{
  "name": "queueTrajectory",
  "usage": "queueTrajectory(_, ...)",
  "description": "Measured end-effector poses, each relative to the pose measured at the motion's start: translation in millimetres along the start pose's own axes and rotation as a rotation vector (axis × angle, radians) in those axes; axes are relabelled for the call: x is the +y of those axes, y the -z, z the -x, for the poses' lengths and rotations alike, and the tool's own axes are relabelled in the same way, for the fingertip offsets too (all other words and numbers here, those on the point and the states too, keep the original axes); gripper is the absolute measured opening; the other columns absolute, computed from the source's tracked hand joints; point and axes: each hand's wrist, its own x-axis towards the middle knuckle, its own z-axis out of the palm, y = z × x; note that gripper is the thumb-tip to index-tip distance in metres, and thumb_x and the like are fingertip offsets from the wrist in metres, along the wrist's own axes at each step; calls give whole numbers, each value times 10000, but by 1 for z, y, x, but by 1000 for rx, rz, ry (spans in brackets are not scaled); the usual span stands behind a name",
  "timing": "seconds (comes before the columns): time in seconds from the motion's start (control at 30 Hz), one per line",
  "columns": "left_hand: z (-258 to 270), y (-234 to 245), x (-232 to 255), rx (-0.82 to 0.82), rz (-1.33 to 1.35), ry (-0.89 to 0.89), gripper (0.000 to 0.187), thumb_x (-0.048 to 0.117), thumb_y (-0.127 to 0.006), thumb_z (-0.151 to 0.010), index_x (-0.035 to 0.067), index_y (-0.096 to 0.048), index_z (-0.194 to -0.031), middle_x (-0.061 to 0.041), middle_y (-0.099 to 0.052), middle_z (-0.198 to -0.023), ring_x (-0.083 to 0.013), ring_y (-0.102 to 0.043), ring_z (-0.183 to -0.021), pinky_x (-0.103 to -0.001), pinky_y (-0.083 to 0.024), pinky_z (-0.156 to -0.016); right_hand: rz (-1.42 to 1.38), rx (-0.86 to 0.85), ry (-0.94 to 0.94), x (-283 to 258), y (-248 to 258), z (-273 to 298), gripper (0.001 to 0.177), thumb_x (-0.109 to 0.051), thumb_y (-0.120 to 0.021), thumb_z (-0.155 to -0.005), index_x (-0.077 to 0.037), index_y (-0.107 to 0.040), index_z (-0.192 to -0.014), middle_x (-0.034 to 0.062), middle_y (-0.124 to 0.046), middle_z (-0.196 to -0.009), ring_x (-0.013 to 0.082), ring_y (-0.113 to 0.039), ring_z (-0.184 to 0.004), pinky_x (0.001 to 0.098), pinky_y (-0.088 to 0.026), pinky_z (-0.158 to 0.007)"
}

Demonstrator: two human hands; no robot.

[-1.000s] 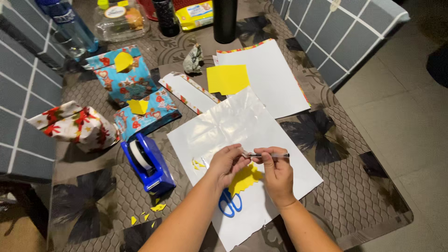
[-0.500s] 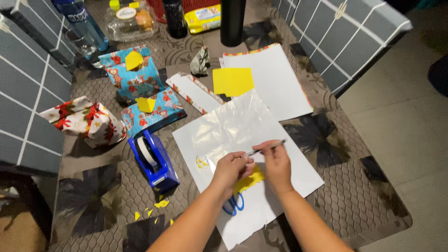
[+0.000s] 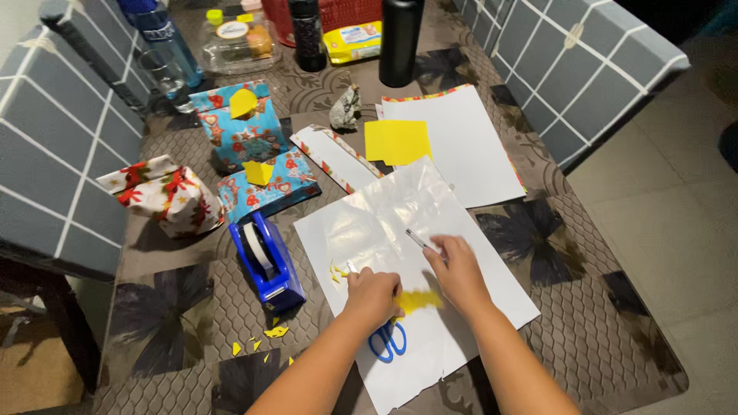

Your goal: The person cuts a yellow paper star with scissors, writes on it with a pen, and places it on a gift bag. They then arrange several wrapped gift boxes and bags on the table.

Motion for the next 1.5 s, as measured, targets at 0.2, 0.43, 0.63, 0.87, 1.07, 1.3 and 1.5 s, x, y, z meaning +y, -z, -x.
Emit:
queueTrajectory(0.2,8,-3,-28,110,500,73,323,241,-874,-748,85,-701,-971,-61,-724,-812,-239,-715,-777,-345,-513,-739,-533,-434,-48,-40,34,34,493,-290,-695,-896,-70,-615,-1330,103,-719,-1168,227,-675,-1053,309,-547,-916)
queueTrajectory(0.43,48,14,-30,90,1266,288,463,19,-696,-784,55,-620,-1239,-51,-732,-1026,-151,-724,-875,-278,-584,-705,-176,-335,379,-102,44,55,388,-250,-715,-886,-147,-693,-1260,75,-673,-1324,271,-643,-1197,362,-528,-962)
queueTrajectory(0.63,94,56,-29,67,1650,386,404,137,-583,-877,66,-645,-1270,-129,-724,-1080,-201,-744,-896,-376,-645,-772,-13,-360,565,-130,31,62,378,-240,-702,-897,-218,-729,-1273,79,-643,-1375,290,-618,-1153,406,-479,-963)
queueTrajectory(0.87,127,80,-50,135,1410,420,312,194,-655,-937,66,-638,-1220,-71,-725,-1032,-129,-694,-854,-288,-548,-725,-176,-376,501,-150,-2,81,380,-250,-726,-911,-118,-696,-1266,113,-667,-1330,291,-632,-1162,384,-501,-941)
queueTrajectory(1.07,155,77,-92,310,1406,211,226,118,-713,-896,-1,-657,-1081,-52,-748,-890,-108,-690,-799,-244,-540,-706,-532,-512,-217,-174,-65,96,255,-203,-767,-896,-17,-750,-1071,62,-744,-883,122,-640,-805,299,-499,-749)
queueTrajectory(1.3,206,72,-151,470,1232,198,129,62,-751,-876,-8,-704,-974,-47,-723,-812,-88,-653,-729,-240,-514,-661,-732,-689,-283,-191,-127,119,226,-214,-738,-909,10,-737,-938,54,-741,-853,102,-681,-789,250,-527,-763)
queueTrajectory(1.5,224,72,-199,522,1298,142,143,38,-690,-894,0,-714,-1030,-10,-724,-867,-80,-653,-783,-236,-525,-713,-421,-133,-151,-187,-146,72,284,-302,-767,-858,-78,-711,-1022,32,-702,-944,159,-633,-852,301,-510,-772)
